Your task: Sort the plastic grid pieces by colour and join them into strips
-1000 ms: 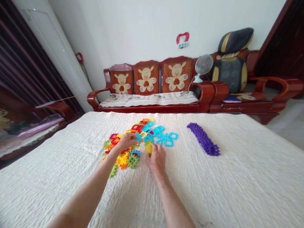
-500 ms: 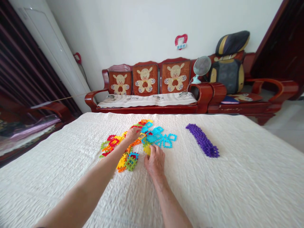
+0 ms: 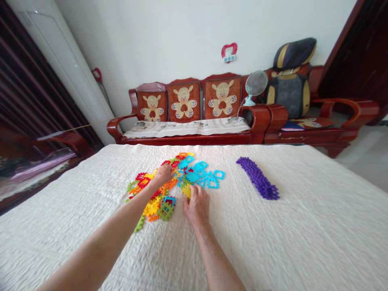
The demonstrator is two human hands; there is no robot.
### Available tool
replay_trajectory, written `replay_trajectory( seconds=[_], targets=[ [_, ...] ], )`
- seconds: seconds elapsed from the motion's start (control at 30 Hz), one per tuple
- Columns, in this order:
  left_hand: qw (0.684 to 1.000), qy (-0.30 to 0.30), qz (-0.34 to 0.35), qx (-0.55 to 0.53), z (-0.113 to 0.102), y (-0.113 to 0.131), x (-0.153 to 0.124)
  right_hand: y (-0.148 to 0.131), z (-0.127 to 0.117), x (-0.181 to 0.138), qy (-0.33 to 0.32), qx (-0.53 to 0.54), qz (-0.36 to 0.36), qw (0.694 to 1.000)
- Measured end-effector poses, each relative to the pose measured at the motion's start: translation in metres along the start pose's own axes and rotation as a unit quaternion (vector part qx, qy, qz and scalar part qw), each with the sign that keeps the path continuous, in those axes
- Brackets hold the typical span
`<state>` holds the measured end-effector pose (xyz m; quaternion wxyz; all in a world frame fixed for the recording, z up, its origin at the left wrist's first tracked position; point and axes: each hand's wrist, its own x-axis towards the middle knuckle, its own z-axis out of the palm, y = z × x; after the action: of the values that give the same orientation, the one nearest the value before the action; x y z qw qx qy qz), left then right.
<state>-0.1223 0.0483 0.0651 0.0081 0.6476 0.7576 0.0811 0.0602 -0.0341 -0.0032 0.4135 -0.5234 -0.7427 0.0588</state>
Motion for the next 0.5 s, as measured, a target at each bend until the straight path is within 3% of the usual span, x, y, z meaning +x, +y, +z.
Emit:
replay_trajectory(
  seconds=[0.2,0.4,0.5],
  targets=[
    [0.998,0.010,-0.048,0.031,-0.014,-0.023,-0.003,-0.005,-0.002,0.001,-0.030,0.044,-0.042,0.998],
    [0.999,-0.022,0.039,0.015,-0.004,0.003,0.004,-0.004,-0.003,0.004,0.006,0.106,-0.036,0.994],
    [0.998,-0.054,0.033,0.023,0.003,0.016,0.013,0.000,0.001,0.004,0.026,0.111,-0.017,0.993]
  ],
)
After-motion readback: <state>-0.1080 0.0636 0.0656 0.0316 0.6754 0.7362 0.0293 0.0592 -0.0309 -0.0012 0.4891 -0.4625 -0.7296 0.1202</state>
